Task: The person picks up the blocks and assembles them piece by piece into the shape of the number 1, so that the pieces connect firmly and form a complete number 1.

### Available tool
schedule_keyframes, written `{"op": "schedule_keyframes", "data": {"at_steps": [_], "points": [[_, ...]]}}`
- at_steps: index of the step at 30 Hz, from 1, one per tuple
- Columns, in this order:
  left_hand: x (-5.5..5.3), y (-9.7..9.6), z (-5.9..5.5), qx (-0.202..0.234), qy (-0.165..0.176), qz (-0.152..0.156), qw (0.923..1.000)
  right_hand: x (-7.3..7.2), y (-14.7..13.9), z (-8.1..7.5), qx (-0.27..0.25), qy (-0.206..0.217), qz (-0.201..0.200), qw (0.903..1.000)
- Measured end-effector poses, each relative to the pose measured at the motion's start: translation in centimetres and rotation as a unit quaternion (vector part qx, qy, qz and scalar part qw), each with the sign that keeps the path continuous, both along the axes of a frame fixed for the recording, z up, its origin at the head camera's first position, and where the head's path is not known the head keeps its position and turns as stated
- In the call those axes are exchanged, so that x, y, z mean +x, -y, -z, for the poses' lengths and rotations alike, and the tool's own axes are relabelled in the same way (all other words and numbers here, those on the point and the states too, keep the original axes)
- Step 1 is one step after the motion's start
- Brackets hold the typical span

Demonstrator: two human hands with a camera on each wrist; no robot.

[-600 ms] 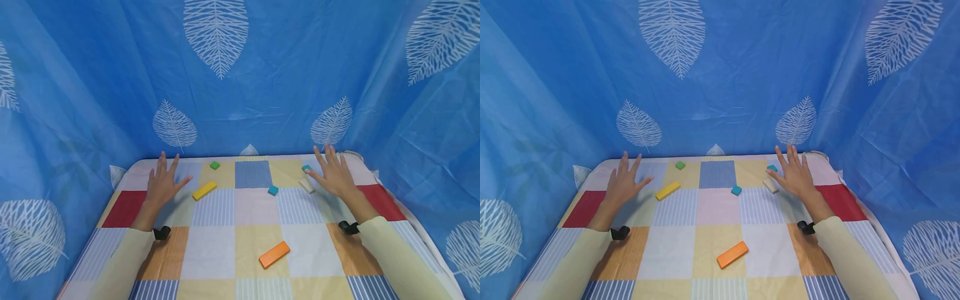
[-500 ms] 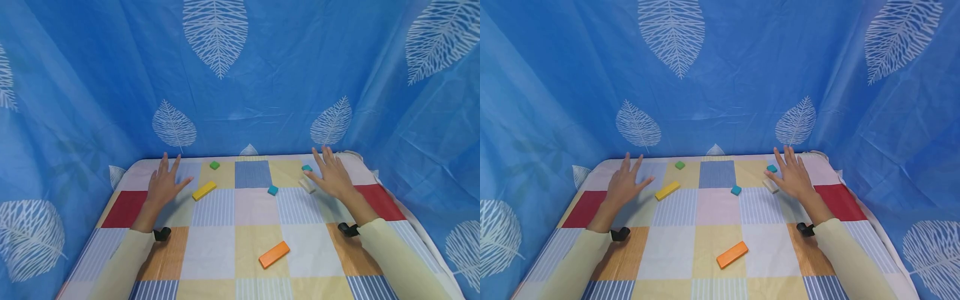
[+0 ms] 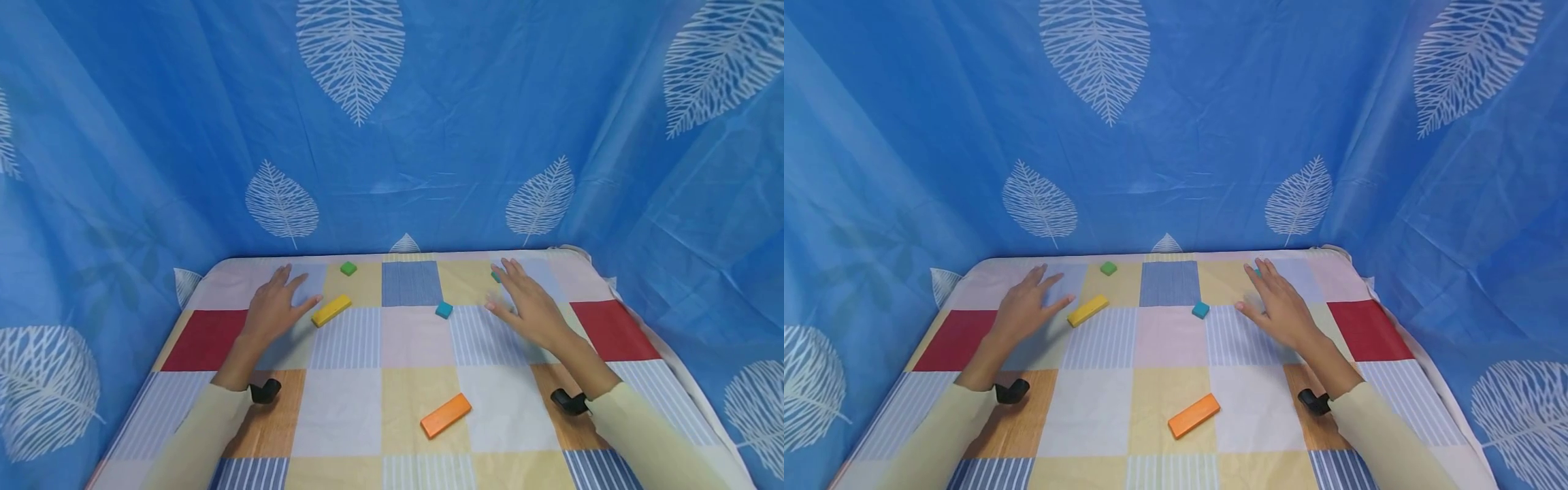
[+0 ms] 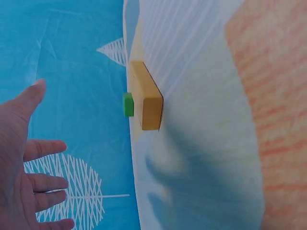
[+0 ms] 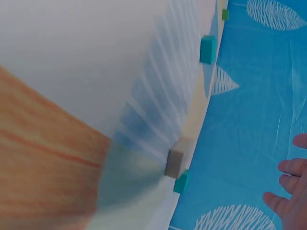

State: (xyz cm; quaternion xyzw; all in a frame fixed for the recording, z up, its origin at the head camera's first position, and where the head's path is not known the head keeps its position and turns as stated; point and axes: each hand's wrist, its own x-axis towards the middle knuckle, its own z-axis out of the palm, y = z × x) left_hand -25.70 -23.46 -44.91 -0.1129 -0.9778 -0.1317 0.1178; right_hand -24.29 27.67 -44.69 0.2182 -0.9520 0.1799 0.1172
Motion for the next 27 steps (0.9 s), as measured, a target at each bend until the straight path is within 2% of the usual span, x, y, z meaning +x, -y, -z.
{"op": "schedule_keyframes", "data": {"at_steps": [4,8,11,17,20,23,27], "points": [[0.4,-0.1,0.2,0.028,0.020,0.006,0.9994,1.1,0.6,0.3,-0.008,-0.003,-0.020,0.9998],[0.6,-0.2,0.4,0.091,0.056,0.016,0.9941,2.4,1.3,0.2,-0.030,0.011,-0.040,0.9987],[0.5,-0.3,0.7,0.150,0.084,0.021,0.9849,3.3,1.8,0.4,-0.049,0.036,-0.052,0.9968],[0.1,0.2,1.8,0.242,0.142,0.018,0.9595,4.2,2.2,1.6,-0.083,0.081,-0.068,0.9909],[-0.1,0.4,2.2,0.255,0.165,0.014,0.9526,4.5,2.4,2.2,-0.092,0.097,-0.086,0.9873],[-0.2,0.5,2.4,0.251,0.178,0.018,0.9513,4.9,2.5,2.7,-0.110,0.116,-0.119,0.9799],[-0.4,0.3,2.7,0.244,0.177,0.029,0.9531,5.4,2.7,3.1,-0.134,0.140,-0.168,0.9664]]}}
